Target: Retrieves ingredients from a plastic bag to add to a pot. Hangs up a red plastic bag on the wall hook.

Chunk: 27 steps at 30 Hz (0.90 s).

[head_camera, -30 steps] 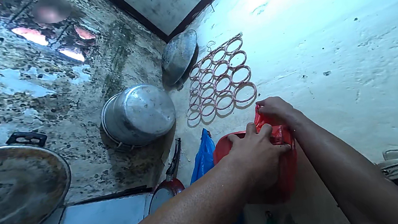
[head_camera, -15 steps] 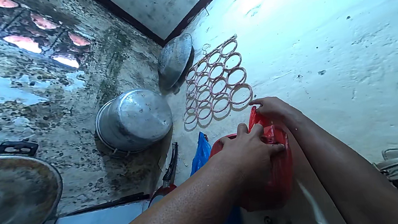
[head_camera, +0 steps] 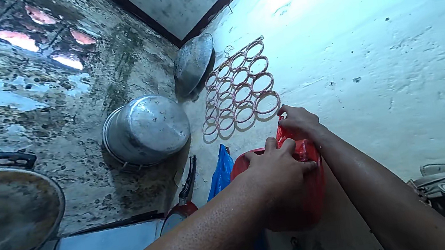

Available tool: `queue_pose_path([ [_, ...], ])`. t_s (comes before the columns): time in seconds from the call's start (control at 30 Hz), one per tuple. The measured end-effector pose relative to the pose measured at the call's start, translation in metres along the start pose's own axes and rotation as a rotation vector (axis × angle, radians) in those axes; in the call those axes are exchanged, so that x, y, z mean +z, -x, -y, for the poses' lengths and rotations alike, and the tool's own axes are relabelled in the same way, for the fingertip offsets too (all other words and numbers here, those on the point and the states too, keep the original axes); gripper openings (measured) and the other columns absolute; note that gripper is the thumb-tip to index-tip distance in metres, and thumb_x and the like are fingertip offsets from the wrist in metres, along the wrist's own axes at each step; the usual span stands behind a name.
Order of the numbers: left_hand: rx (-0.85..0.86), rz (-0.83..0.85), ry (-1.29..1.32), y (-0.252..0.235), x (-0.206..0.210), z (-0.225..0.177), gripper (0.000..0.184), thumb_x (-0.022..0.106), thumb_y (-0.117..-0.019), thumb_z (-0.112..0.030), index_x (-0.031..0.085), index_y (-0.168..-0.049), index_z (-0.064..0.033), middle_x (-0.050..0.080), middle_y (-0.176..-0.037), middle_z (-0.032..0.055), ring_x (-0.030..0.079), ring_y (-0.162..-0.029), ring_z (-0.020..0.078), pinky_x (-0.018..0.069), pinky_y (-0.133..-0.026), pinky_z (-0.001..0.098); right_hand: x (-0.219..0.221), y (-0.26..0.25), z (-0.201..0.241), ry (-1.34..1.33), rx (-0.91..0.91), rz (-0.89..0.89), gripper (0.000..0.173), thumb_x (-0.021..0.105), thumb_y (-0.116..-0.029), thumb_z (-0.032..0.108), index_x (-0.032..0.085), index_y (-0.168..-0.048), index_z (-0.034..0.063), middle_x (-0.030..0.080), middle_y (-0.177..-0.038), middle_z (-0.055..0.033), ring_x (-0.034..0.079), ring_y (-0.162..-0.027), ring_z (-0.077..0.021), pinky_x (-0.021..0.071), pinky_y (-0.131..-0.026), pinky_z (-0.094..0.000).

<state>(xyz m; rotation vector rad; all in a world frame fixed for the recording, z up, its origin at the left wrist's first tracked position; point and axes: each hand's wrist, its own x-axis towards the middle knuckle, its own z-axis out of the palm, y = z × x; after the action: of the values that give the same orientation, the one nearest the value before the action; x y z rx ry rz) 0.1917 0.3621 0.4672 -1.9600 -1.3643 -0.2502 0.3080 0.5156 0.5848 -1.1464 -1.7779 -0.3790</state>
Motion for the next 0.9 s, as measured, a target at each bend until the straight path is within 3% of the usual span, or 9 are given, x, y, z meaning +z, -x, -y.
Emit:
queue_pose_path([
  [0.13, 0.016, -0.017, 0.019, 0.001, 0.000, 0.007, 0.050, 0.052, -0.1049, -0.026, 0.046, -0.152, -0.0424, 0.038, -0.155, 0.0079, 0.033, -0.142, 0.0399, 0.0391, -0.095, 0.0713, 0.001, -0.003, -0.003, -0.145, -0.026, -0.024, 0.040, 0.059, -0.0974, 0.010, 0.060, -0.137, 0.0152, 0.071, -0.115, -0.0207, 0.067, -0.108, -0.0435, 0.0499, -0.084, -0.0678],
  [0.27, 0.028, -0.007, 0.002, -0.001, -0.002, 0.008, 0.050, 0.052, -0.1053, -0.027, 0.046, -0.152, -0.0425, 0.039, -0.154, 0.0073, 0.034, -0.141, 0.0388, 0.0393, -0.096, 0.0696, 0.002, 0.002, -0.005, -0.203, 0.024, -0.110, 0.044, 0.061, -0.0967, 0.009, 0.055, -0.140, 0.0127, 0.071, -0.109, -0.0242, 0.068, -0.103, -0.0452, 0.0520, -0.083, -0.0652],
  [0.6, 0.100, -0.063, 0.041, -0.016, -0.007, 0.034, 0.049, 0.056, -0.1046, -0.024, 0.049, -0.152, -0.0374, 0.040, -0.153, 0.0130, 0.037, -0.137, 0.0420, 0.0448, -0.091, 0.0671, -0.003, -0.008, 0.003, -0.071, 0.005, -0.105, 0.039, 0.060, -0.0958, 0.004, 0.056, -0.135, 0.0049, 0.068, -0.114, -0.0284, 0.066, -0.110, -0.0481, 0.0513, -0.087, -0.0659],
  [0.73, 0.056, -0.019, 0.072, -0.020, -0.018, 0.036, 0.048, 0.055, -0.1046, -0.024, 0.051, -0.150, -0.0409, 0.040, -0.154, 0.0112, 0.038, -0.139, 0.0371, 0.0437, -0.103, 0.0567, -0.007, -0.024, -0.002, 0.080, -0.058, -0.031, 0.020, 0.062, -0.0950, 0.006, 0.071, -0.113, 0.0010, 0.070, -0.113, -0.0257, 0.066, -0.111, -0.0443, 0.0499, -0.091, -0.0657],
  [0.83, 0.039, -0.009, 0.090, -0.022, -0.022, 0.033, 0.048, 0.056, -0.1043, -0.024, 0.052, -0.149, -0.0407, 0.041, -0.153, 0.0104, 0.039, -0.136, 0.0358, 0.0417, -0.105, 0.0523, -0.007, -0.023, -0.004, 0.121, -0.056, -0.009, 0.022, 0.062, -0.0971, 0.009, 0.076, -0.115, 0.0085, 0.071, -0.116, -0.0222, 0.066, -0.115, -0.0421, 0.0503, -0.092, -0.0654],
  [0.9, 0.018, 0.007, 0.082, -0.021, -0.022, 0.029, 0.048, 0.056, -0.1042, -0.025, 0.051, -0.150, -0.0417, 0.041, -0.153, 0.0094, 0.038, -0.137, 0.0353, 0.0424, -0.105, 0.0519, -0.004, -0.018, -0.005, 0.096, -0.053, -0.040, 0.026, 0.061, -0.0957, 0.006, 0.072, -0.119, 0.0062, 0.071, -0.117, -0.0240, 0.066, -0.114, -0.0444, 0.0516, -0.089, -0.0667],
])
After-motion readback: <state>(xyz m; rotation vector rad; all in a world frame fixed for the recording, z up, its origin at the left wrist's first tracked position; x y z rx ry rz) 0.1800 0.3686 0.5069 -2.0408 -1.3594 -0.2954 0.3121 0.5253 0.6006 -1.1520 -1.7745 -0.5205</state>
